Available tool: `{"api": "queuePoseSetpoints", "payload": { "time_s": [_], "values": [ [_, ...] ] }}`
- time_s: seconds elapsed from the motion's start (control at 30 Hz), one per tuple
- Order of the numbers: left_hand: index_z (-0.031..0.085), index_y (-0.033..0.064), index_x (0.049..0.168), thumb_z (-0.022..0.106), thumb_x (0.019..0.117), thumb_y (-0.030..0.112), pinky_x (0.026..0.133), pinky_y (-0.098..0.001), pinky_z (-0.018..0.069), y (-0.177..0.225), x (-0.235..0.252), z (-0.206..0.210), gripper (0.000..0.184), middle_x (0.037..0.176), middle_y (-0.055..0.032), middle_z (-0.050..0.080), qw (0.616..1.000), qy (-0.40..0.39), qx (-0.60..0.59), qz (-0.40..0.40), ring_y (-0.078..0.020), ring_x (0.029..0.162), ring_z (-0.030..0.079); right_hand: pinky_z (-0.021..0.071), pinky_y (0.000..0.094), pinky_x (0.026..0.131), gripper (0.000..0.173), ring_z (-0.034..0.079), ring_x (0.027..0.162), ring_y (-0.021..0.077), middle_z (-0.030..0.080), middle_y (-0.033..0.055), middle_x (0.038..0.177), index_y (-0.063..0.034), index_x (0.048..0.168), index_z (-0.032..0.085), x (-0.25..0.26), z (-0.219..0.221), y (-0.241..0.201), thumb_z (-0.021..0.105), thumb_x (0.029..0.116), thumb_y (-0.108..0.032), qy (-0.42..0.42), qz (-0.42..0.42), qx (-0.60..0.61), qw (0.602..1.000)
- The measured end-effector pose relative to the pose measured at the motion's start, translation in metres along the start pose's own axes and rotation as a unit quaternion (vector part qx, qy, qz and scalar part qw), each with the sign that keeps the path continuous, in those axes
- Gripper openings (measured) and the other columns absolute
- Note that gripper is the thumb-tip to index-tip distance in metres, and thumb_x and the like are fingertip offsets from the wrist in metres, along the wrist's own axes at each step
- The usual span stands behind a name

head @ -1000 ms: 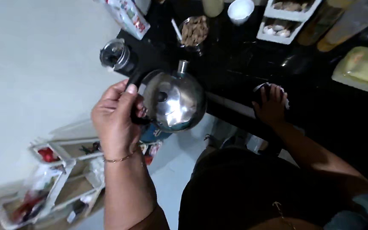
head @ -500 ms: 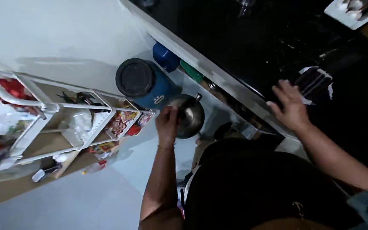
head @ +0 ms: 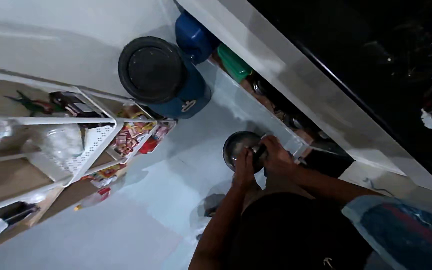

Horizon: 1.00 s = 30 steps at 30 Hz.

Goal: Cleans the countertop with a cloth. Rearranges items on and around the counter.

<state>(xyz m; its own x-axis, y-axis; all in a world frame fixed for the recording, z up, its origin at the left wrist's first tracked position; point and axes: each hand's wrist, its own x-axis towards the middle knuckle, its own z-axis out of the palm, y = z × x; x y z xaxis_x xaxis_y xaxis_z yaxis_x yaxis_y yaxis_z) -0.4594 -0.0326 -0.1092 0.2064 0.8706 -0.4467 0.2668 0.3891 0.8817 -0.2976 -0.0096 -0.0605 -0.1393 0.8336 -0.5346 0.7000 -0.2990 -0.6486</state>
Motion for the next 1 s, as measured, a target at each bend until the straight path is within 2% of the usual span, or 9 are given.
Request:
{"api": "queuePoseSetpoints", "payload": {
  "time_s": [0.1, 0.17, 0.27, 0.5, 0.6, 0.73, 0.83, 0.9, 1.0],
  "values": [
    [0.063, -0.0119, 0.111, 0.035, 0.1063, 0.012, 0.086, -0.0399, 0.0553, -0.030, 0.009, 0.010, 0.037, 0.101, -0.0210, 0.066, 1.000, 0.025, 0.013, -0.002, -0.0234, 0.093, 0.066, 0.0553, 0.0435, 0.099, 0.060, 0.060, 0.122, 0.0354, 0.053, 0.0275, 0.138, 0.0030, 0.131, 0.058, 0.013, 0.020, 0.029, 0.083, 0.0815, -0.019, 0.035, 0.082, 0.067, 0.994],
    [0.062, -0.0133, 0.111, 0.036, 0.1063, 0.011, 0.086, -0.0394, 0.0550, -0.045, 0.018, 0.015, 0.036, 0.101, -0.0220, 0.066, 0.998, 0.051, -0.001, -0.025, -0.0231, 0.092, 0.066, 0.0537, 0.0450, 0.100, 0.066, 0.062, 0.117, 0.0329, 0.058, 0.0249, 0.133, 0.0046, 0.136, 0.053, 0.019, 0.025, 0.045, 0.084, 0.0854, -0.025, -0.001, 0.168, 0.116, 0.979],
    [0.060, -0.0132, 0.111, 0.035, 0.1059, 0.012, 0.077, -0.0362, 0.0552, -0.065, 0.031, 0.019, 0.035, 0.098, -0.0192, 0.063, 0.997, 0.050, -0.034, -0.055, -0.0191, 0.084, 0.063, 0.0612, 0.0386, 0.085, 0.049, 0.070, 0.099, 0.0248, 0.062, 0.0212, 0.124, 0.0052, 0.139, 0.049, 0.033, 0.035, 0.058, 0.069, 0.1001, -0.018, -0.091, 0.277, 0.290, 0.912],
    [0.062, -0.0100, 0.110, 0.037, 0.1064, 0.014, 0.083, -0.0399, 0.0563, -0.111, 0.057, 0.035, 0.035, 0.092, -0.0166, 0.067, 0.997, 0.020, -0.029, -0.067, -0.0194, 0.085, 0.068, 0.0612, 0.0381, 0.082, 0.042, 0.069, 0.100, 0.0209, 0.064, 0.0136, 0.122, -0.0012, 0.141, 0.047, 0.084, 0.076, 0.094, 0.061, 0.1024, -0.009, -0.080, 0.300, 0.468, 0.827],
    [0.059, -0.0114, 0.126, 0.037, 0.1067, 0.014, 0.099, -0.0424, 0.0531, -0.132, 0.066, 0.037, 0.039, 0.117, -0.0229, 0.068, 0.996, -0.020, -0.027, -0.079, -0.0250, 0.109, 0.067, 0.0583, 0.0340, 0.083, 0.040, 0.067, 0.098, 0.0176, 0.064, 0.0129, 0.120, 0.0006, 0.141, 0.048, 0.106, 0.090, 0.108, 0.059, 0.1032, -0.007, -0.065, 0.324, 0.465, 0.821],
    [0.051, -0.0056, 0.145, 0.052, 0.1041, 0.013, 0.121, -0.0498, 0.0343, -0.155, 0.065, 0.043, 0.045, 0.152, -0.0257, 0.049, 0.993, -0.067, 0.026, -0.091, -0.0368, 0.145, 0.043, 0.0583, 0.0348, 0.082, 0.032, 0.068, 0.094, 0.0183, 0.068, 0.0124, 0.109, 0.0010, 0.135, 0.048, 0.134, 0.108, 0.136, 0.054, 0.1051, -0.006, -0.035, 0.347, 0.469, 0.811],
    [0.049, -0.0027, 0.148, 0.059, 0.1021, 0.022, 0.123, -0.0483, 0.0316, -0.182, 0.050, 0.042, 0.053, 0.158, -0.0243, 0.042, 0.976, -0.109, 0.118, -0.145, -0.0356, 0.149, 0.038, 0.0568, 0.0353, 0.087, 0.035, 0.067, 0.097, 0.0175, 0.068, 0.0106, 0.110, 0.0000, 0.138, 0.048, 0.158, 0.108, 0.166, 0.055, 0.1051, -0.009, -0.013, 0.343, 0.427, 0.837],
    [0.051, 0.0039, 0.150, 0.058, 0.1015, 0.033, 0.121, -0.0485, 0.0354, -0.230, 0.024, 0.046, 0.057, 0.157, -0.0170, 0.047, 0.946, -0.138, 0.219, -0.194, -0.0306, 0.147, 0.042, 0.0558, 0.0374, 0.087, 0.038, 0.065, 0.101, 0.0194, 0.066, 0.0118, 0.114, -0.0013, 0.140, 0.048, 0.179, 0.097, 0.178, 0.057, 0.1044, -0.011, 0.021, 0.355, 0.404, 0.843],
    [0.033, 0.0087, 0.161, 0.055, 0.1033, 0.036, 0.123, -0.0615, 0.0208, -0.248, -0.004, 0.036, 0.067, 0.168, -0.0155, 0.026, 0.867, -0.264, 0.278, -0.319, -0.0378, 0.156, 0.018, 0.0557, 0.0411, 0.090, 0.041, 0.064, 0.108, 0.0226, 0.064, 0.0147, 0.123, -0.0017, 0.144, 0.047, 0.207, 0.082, 0.200, 0.056, 0.1048, -0.009, 0.074, 0.360, 0.393, 0.843]
  ]
}}
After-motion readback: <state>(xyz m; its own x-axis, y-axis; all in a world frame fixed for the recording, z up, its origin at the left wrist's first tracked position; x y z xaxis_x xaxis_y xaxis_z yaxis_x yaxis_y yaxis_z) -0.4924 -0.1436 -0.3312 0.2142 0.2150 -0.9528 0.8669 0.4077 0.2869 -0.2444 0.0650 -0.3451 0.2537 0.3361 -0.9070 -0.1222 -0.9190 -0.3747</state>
